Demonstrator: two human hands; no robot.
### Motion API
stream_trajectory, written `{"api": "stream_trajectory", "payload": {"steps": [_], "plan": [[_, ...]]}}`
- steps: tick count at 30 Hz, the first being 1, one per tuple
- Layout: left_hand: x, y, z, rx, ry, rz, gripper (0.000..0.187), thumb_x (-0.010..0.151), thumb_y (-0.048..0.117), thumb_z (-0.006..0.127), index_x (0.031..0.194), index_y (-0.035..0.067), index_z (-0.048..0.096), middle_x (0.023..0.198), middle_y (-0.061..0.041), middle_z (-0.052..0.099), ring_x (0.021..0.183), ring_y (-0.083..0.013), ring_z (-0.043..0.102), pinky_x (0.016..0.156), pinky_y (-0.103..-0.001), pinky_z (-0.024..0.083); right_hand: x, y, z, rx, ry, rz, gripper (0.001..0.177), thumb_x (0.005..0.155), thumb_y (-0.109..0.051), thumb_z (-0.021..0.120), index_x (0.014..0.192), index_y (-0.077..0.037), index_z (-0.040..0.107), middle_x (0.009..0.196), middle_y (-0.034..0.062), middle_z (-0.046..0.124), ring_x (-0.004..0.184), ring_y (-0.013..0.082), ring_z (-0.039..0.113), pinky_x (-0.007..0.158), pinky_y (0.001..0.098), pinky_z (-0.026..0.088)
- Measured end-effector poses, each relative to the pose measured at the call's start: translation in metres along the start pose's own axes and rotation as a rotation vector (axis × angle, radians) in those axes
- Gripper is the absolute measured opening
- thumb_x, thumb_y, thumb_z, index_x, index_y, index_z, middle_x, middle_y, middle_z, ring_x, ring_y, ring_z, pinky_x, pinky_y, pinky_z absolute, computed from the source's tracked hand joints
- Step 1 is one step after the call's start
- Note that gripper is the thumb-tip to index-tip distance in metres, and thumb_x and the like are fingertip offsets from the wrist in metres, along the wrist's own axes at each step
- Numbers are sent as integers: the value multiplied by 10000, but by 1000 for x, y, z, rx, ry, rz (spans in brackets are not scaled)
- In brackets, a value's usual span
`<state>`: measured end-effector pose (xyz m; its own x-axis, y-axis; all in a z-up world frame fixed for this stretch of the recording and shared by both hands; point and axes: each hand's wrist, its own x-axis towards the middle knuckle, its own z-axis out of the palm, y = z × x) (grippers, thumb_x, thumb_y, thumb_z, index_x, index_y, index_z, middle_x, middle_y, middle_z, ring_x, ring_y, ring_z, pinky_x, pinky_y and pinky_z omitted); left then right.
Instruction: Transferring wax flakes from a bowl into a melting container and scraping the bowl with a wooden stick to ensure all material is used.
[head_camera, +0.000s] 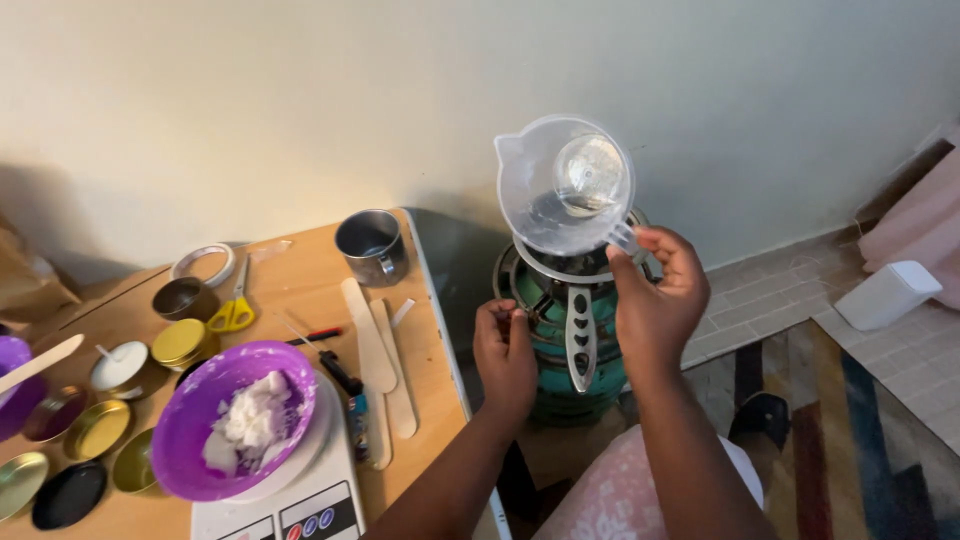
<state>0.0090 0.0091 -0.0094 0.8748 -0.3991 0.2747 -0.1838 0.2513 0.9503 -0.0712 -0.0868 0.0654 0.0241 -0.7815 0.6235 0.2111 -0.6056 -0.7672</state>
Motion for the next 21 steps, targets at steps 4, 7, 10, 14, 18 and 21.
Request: {"api": "stream_trajectory", "payload": {"steps": [4,7,10,14,18,21], "plan": [[2,-3,-5,73,-69,-37,85,929,86,489,961,43,556,768,-118,578,687,-199,548,611,-328,444,14,27,17,-39,49,61,292,772,72,738,1016,-49,634,901,84,570,976,166,520,855,365,484],[2,-1,-6,83,-82,-84,89,924,84,492,941,39,567,756,-128,588,666,-200,544,583,-319,434,21,38,17,-113,2,83,273,781,69,730,1015,-45,645,890,100,562,996,215,533,847,407,499],[-1,2,-5,126,-94,-128,87,907,116,507,912,72,582,796,-79,615,721,-172,574,639,-305,451,29,47,3,-218,-71,79,252,791,11,740,1012,-66,648,939,85,601,985,205,574,807,373,527],[-1,5,-3,180,-106,-177,93,891,163,522,909,109,597,819,-12,619,736,-120,575,668,-282,456,35,54,-13,-240,-128,25,212,800,-22,732,988,-75,651,974,69,635,946,181,608,779,332,558],[0,2,4,208,-87,-77,113,887,166,511,903,97,599,839,-28,643,781,-142,621,680,-295,476,31,55,-15,-278,-155,-21,222,790,-49,729,998,-79,659,986,61,650,963,203,617,840,358,510],[11,7,21,67,15,-97,107,908,79,530,961,15,597,772,-169,602,664,-201,534,579,-320,444,26,56,-10,-182,-103,40,258,763,38,751,983,-73,674,903,102,628,1045,293,586,911,495,458]]}}
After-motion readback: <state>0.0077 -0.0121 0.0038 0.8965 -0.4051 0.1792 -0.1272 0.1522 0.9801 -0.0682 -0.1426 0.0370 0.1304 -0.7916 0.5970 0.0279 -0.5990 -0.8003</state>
